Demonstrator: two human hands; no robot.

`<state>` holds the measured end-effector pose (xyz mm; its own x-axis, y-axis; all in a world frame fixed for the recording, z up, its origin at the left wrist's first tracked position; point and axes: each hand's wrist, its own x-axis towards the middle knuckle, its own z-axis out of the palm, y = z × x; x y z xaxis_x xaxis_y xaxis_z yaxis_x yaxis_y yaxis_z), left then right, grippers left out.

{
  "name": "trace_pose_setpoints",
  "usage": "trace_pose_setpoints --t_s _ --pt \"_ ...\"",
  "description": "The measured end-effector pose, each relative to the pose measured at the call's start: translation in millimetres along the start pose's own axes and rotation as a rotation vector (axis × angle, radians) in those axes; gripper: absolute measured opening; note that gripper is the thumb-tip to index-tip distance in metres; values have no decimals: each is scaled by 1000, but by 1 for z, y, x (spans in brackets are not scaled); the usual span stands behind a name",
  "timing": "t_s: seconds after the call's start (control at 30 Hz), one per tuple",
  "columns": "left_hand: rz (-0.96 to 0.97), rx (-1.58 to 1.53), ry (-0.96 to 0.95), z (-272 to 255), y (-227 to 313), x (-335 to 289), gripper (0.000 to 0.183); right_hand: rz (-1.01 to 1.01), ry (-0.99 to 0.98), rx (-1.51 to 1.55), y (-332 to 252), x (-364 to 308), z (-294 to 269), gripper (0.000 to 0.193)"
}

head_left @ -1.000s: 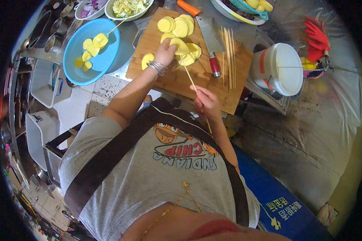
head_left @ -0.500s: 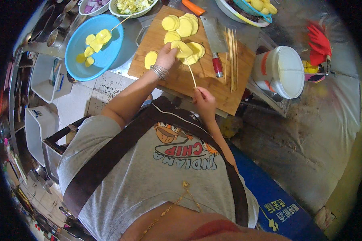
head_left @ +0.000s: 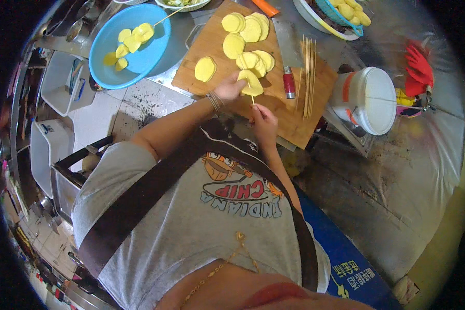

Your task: The person slices potatoes into thin rounds on a wooden cutting board using a knife, then threads the slices onto wooden skewers. The finished skewers are placed into a blue bowl.

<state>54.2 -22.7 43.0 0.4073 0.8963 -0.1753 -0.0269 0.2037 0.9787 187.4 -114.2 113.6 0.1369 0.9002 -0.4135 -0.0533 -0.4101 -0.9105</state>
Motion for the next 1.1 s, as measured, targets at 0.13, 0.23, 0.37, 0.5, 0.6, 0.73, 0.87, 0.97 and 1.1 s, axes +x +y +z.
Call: trace_pose_setpoints --t_s 0.13,0.23,0.37,0.5,0.6,0.73,0.87,0.97,1.1 --pt "-97 -380 -252 1 10 -13 26 321 -112 359 -2 7 -4 15" --pt "67 309 -108 -32 31 -18 23 159 -72 116 -5 4 -8 14" --pt "-135 1256 390 -102 39 -18 56 84 -78 -14 -11 -6 -17 17" --pt "-257 1065 266 -129 35 -14 51 149 -99 -95 -13 -18 -15 16" --pt "-123 1028 262 -128 44 -14 41 156 -173 -101 -15 -24 -7 17" --pt "-283 -201 376 -106 53 0 28 140 -305 -178 -21 -31 3 19" --pt "-206 -253 459 -90 47 15 22 41 -357 -148 -23 -36 8 17" --pt "-131 -293 537 -85 42 20 20 84 -327 -179 -21 -38 6 17" --pt "-259 -110 491 -72 44 16 18 56 -284 -214 -19 -39 6 18"
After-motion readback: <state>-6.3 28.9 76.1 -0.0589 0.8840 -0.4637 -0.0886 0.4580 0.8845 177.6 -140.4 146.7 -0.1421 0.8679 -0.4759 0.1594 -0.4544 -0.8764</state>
